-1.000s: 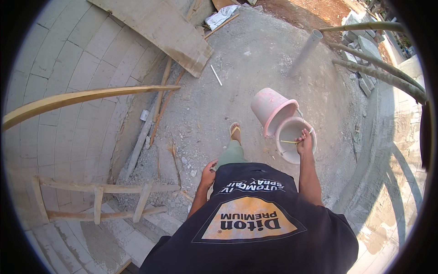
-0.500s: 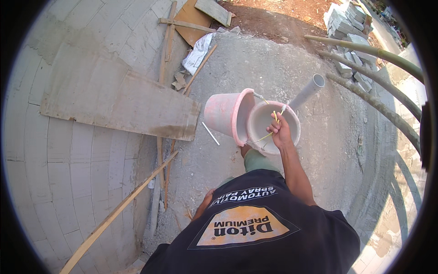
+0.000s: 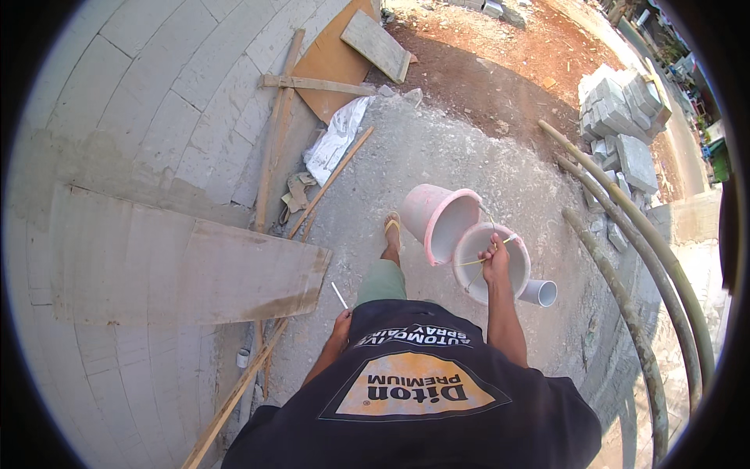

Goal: The person walks through a construction site carrying a pink bucket, then uses a shovel to scoop sand into the bucket. Later, the person opens a cement bag and uses a trowel to transfer cement powder into the bucket.

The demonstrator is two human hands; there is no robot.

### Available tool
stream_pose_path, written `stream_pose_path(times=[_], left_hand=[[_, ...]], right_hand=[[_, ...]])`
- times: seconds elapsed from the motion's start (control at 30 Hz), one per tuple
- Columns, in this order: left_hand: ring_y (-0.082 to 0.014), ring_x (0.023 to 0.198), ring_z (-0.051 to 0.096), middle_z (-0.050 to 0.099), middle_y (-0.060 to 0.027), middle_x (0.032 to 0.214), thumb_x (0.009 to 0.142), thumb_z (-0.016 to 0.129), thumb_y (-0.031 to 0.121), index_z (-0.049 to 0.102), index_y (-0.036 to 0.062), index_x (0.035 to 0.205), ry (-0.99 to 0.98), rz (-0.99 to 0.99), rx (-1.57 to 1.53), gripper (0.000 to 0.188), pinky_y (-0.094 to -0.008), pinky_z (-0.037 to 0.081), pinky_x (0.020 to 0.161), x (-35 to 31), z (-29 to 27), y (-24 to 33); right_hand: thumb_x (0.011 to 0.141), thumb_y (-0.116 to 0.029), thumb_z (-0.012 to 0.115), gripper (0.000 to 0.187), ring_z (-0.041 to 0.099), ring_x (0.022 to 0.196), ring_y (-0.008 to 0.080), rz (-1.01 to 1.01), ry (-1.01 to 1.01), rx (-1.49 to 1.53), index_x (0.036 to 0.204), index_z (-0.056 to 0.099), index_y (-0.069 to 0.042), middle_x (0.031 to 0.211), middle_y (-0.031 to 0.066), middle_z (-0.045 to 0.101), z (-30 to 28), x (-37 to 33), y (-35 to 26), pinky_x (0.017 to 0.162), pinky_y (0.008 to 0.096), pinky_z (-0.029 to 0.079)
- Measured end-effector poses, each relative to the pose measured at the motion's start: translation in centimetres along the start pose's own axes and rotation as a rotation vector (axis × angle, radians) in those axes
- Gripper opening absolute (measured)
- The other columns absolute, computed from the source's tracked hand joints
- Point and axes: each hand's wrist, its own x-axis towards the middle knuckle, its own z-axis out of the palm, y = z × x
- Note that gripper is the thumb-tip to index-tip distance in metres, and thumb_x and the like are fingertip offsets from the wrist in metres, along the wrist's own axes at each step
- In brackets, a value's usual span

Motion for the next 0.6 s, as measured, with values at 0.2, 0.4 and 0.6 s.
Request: stream_pose_path(times=[0.2,0.4,0.6], left_hand=[[-0.0187,0.085,0.06,0.063,-0.0064,0.103,0.086,0.064,0.032,0.052,0.0076,0.122,-0.21,-0.075,0.345,0.045,-0.0346,0.05,0.072,18.7,7.4,17.6],[-0.0249,0.095,0.059,0.058,-0.0114,0.118,0.071,0.08,0.035,0.037,0.0084,0.139,-0.39,-0.329,1.226,0.085,-0.039,0.049,0.073,33.2,20.1,41.6],[-0.0226,0.088,0.061,0.057,-0.0111,0.118,0.075,0.075,0.028,0.041,0.0061,0.136,-0.353,-0.397,1.22,0.073,-0.0375,0.05,0.068,48.0,32.3,52.2]], right_hand=[[0.088,-0.028,0.062,0.022,0.034,0.045,0.0062,-0.041,0.367,0.091,0.096,0.051,-0.01,0.057,-0.0077,0.03,1.6,10.6,-5.7,0.06,0.0303,0.043],[0.088,-0.024,0.061,0.019,0.034,0.045,0.0072,-0.145,0.594,0.278,0.095,0.051,-0.01,0.057,-0.0064,0.031,5.2,20.0,-14.7,0.06,0.0326,0.043],[0.088,-0.021,0.06,0.013,0.037,0.045,0.0089,-0.174,0.805,0.447,0.09,0.052,-0.01,0.056,-0.0047,0.033,9.2,35.7,-19.3,0.057,0.0344,0.043]])
